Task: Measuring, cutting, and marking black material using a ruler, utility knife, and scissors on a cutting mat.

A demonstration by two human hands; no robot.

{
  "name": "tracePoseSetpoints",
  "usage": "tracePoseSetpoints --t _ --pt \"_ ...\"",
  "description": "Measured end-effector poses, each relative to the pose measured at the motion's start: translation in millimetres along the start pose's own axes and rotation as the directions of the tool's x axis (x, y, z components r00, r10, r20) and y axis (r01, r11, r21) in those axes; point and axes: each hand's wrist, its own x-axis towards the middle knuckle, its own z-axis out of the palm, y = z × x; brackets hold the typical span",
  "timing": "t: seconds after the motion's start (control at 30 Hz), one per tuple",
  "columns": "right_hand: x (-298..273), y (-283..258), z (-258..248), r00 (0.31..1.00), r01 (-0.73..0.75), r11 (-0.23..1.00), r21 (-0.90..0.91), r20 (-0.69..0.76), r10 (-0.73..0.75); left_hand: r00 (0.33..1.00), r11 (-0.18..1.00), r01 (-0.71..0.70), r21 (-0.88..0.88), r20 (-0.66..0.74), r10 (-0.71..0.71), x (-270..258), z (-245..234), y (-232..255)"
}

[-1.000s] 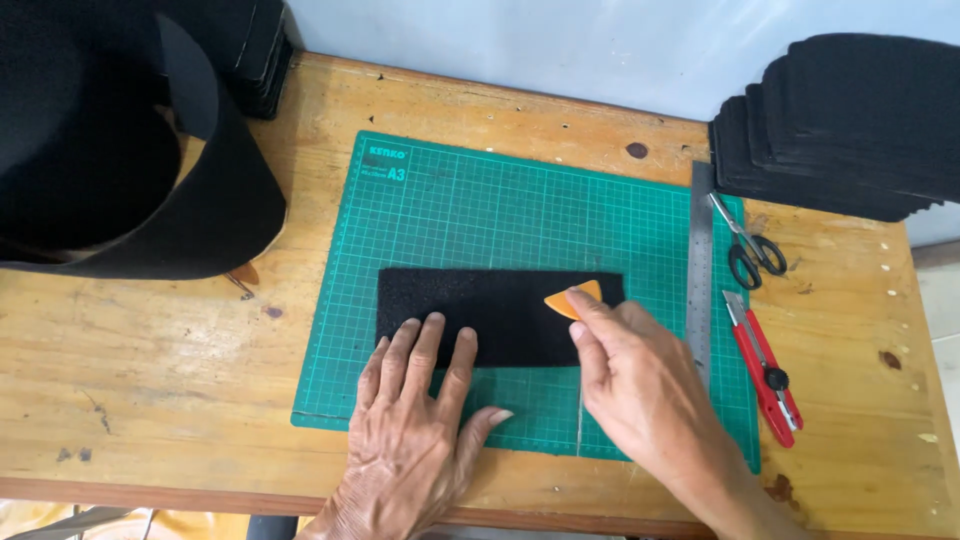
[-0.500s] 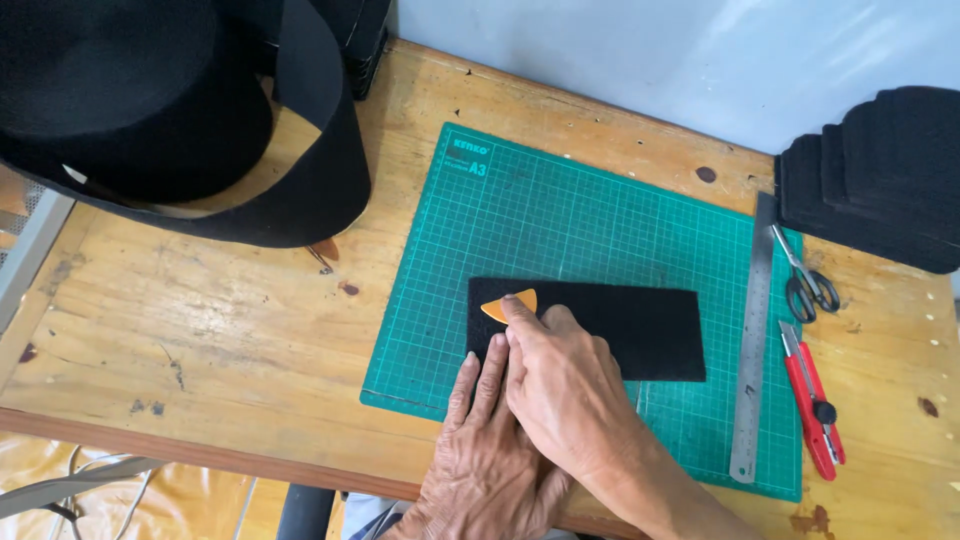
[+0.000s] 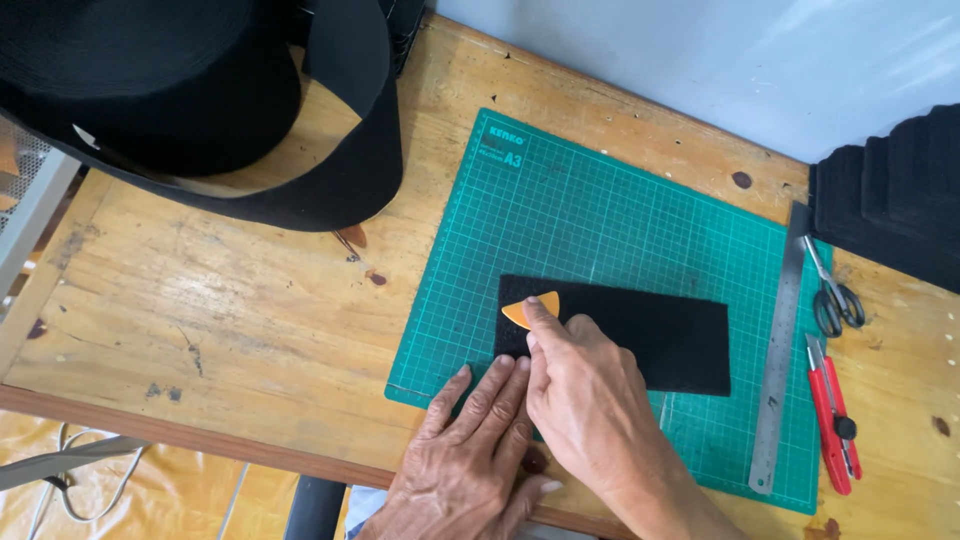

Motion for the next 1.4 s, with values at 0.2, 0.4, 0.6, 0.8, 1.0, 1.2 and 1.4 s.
tracePoseSetpoints --t 0.2,0.4,0.6,0.8,1.0,1.2,1.4 --pt "11.0 -20.1 0.1 0.974 -0.15 0.979 -0.137 0.149 0.17 0.994 0.983 -0.06 -0.172 -0.105 0.042 9.8 -14.9 -9.6" --pt "27.2 -5.4 -3.5 0.991 -0.136 0.987 -0.087 0.009 0.137 0.999 0.993 -0.048 -0.109 -0.004 0.048 7.9 -19.6 -11.8" --pt "-6.4 6.8 -7.9 0.979 -0.191 0.971 -0.146 0.038 0.198 0.999 0.997 -0.027 -0.075 0.019 0.028 8.1 -16.4 -14.2" --pt "15.6 26.7 -7.7 0.985 -0.154 0.988 -0.026 -0.077 0.152 1.0 0.995 -0.006 -0.104 0.014 0.008 9.2 -15.1 -8.7" --pt "-13.9 26.4 -18.9 0.984 -0.143 0.988 -0.056 -0.111 0.136 0.986 0.991 0.056 0.124 0.15 -0.074 7.3 4.3 -2.7" --pt "5.6 57.8 1.5 0.972 -0.209 0.977 -0.046 -0.117 0.202 0.989 0.994 0.04 0.102 0.136 -0.054 11.6 1.8 -3.4" --pt "8.3 76.9 -10.4 0.968 -0.063 0.996 0.064 -0.237 0.076 0.986 1.0 0.01 -0.02 0.165 -0.007 37.6 -8.9 -1.2"
